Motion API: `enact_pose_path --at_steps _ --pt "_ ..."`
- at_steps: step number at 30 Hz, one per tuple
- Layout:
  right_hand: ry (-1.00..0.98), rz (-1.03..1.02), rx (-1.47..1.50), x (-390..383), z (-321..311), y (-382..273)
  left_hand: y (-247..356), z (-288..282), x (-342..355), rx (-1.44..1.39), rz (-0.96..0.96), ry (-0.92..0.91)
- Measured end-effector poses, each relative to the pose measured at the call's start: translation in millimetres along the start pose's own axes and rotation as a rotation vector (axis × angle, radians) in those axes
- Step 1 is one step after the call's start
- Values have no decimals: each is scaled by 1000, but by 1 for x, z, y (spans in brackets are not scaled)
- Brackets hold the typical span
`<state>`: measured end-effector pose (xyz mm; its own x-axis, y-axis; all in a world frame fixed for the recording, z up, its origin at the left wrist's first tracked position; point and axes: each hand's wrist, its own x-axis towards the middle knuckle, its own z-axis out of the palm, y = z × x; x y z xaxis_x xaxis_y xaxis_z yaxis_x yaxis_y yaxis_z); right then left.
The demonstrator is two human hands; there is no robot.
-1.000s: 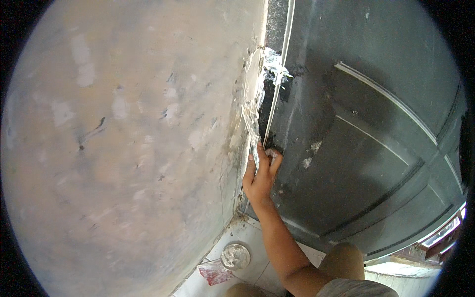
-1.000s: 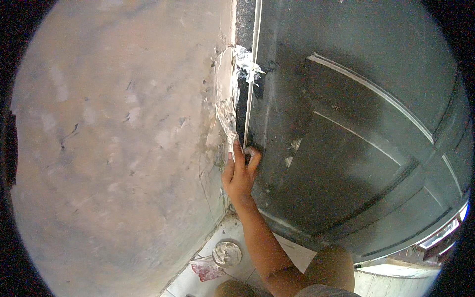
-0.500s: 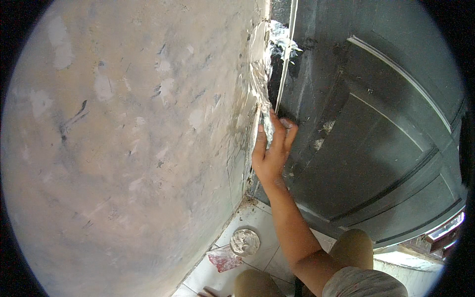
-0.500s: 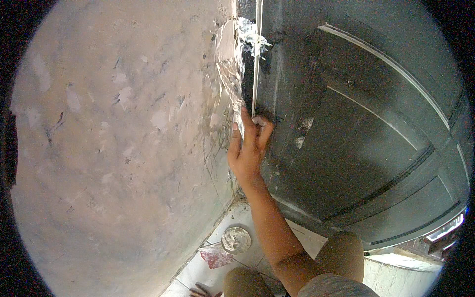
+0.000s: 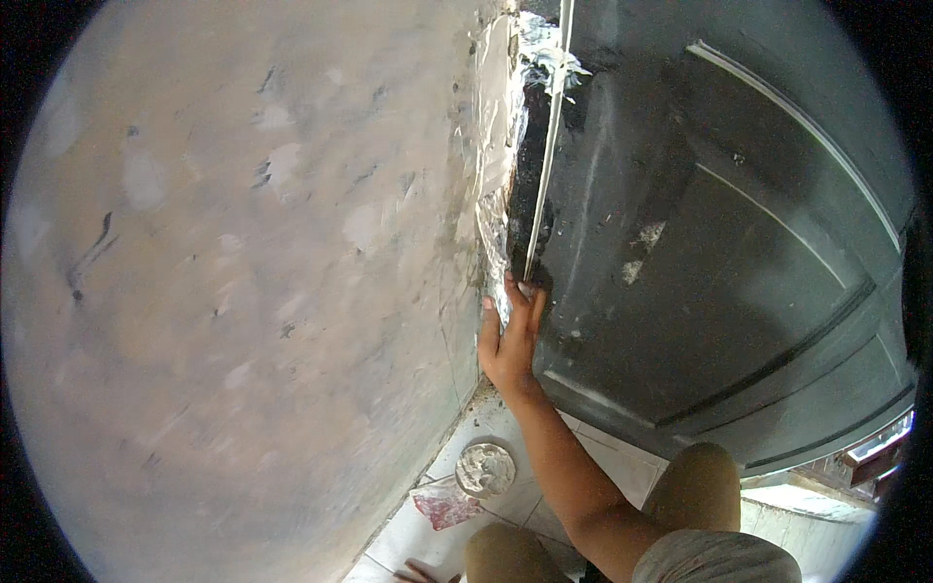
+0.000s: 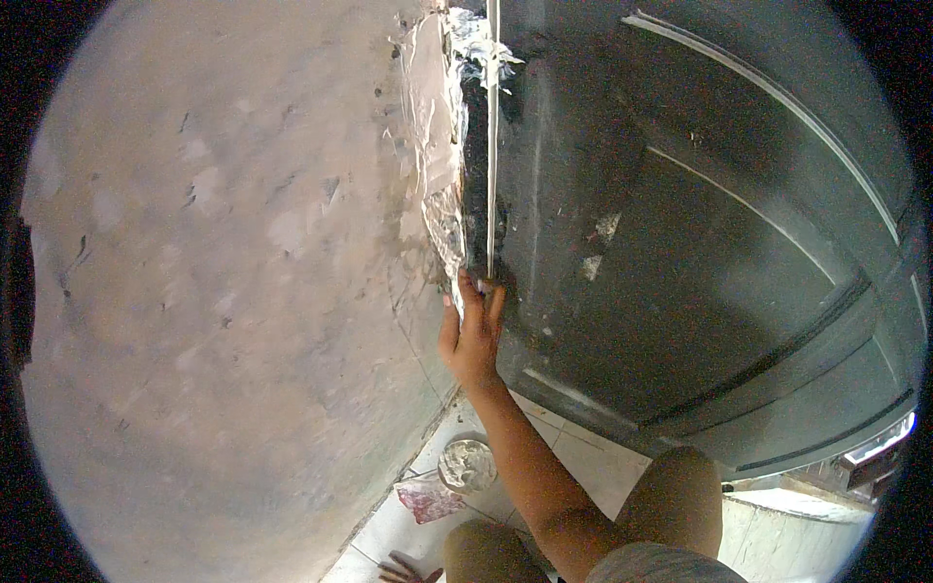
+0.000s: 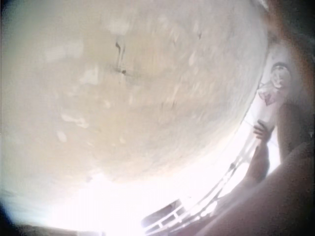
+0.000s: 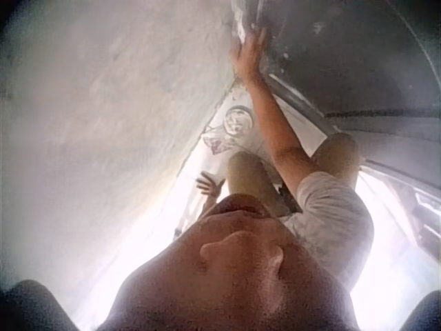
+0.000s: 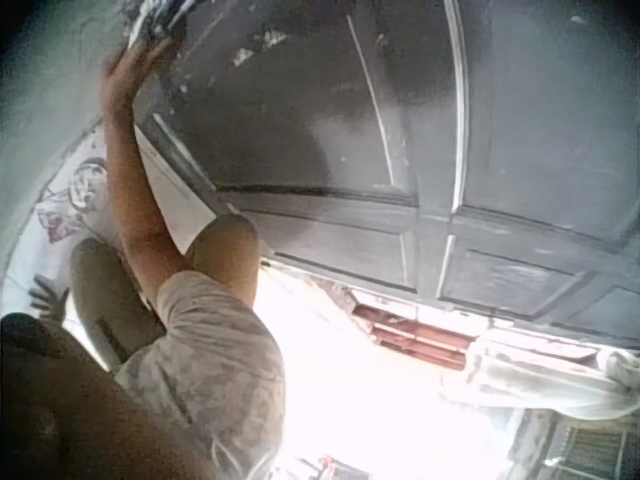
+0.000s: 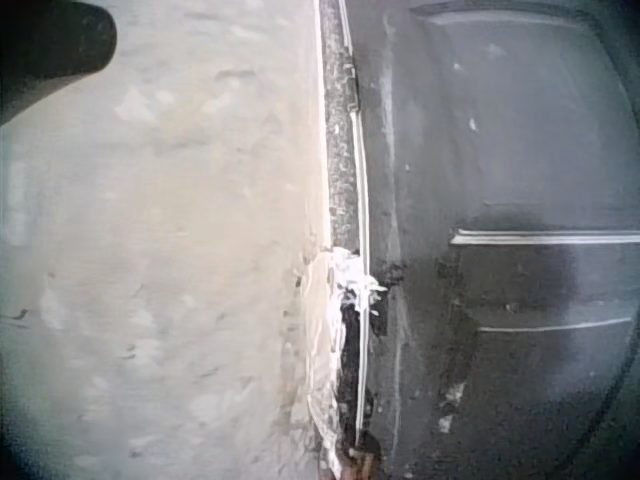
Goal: The person applies plaster to a wall using a trowel and a hawk. They repeatedly scoop plaster from the hawk and spread it along the wall surface, smoothing it with the trowel.
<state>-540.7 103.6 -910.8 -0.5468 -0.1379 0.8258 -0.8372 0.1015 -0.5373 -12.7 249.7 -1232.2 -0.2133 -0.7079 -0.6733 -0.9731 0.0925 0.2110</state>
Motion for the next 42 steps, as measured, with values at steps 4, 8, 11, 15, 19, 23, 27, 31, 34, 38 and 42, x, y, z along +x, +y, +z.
enact_pose_path --at_steps 4,8,11,15,19,23,27,31,34,38,42 --pt "-12 -22 0 -6 -22 -18 1 -6 -4 -84 -10 -55" --pt "74 -65 52 17 -34 -35 3 -9 -4 -140 -24 -76" --pt "53 -60 1 46 -32 -42 7 -10 -12 -156 -5 -56" --pt "36 -42 27 53 -16 -31 10 7 -3 402 -28 309" --pt "-45 -6 27 18 -26 -18 12 27 2 744 -16 635" --pt "-56 5 44 -10 -39 -24 11 26 -2 736 -12 638" --pt "3 -36 22 17 -47 -39 6 13 -11 753 9 639" --pt "49 -10 74 55 -34 -47 11 -18 -9 -219 -5 -110" --pt "6 -30 34 42 -26 -31 11 -22 -4 -235 -12 -149" --pt "-60 7 -31 7 -46 -30 15 -18 -12 -38 7 -81" --pt "5 -63 -98 38 -57 -53 24 -28 -34 -87 18 76"
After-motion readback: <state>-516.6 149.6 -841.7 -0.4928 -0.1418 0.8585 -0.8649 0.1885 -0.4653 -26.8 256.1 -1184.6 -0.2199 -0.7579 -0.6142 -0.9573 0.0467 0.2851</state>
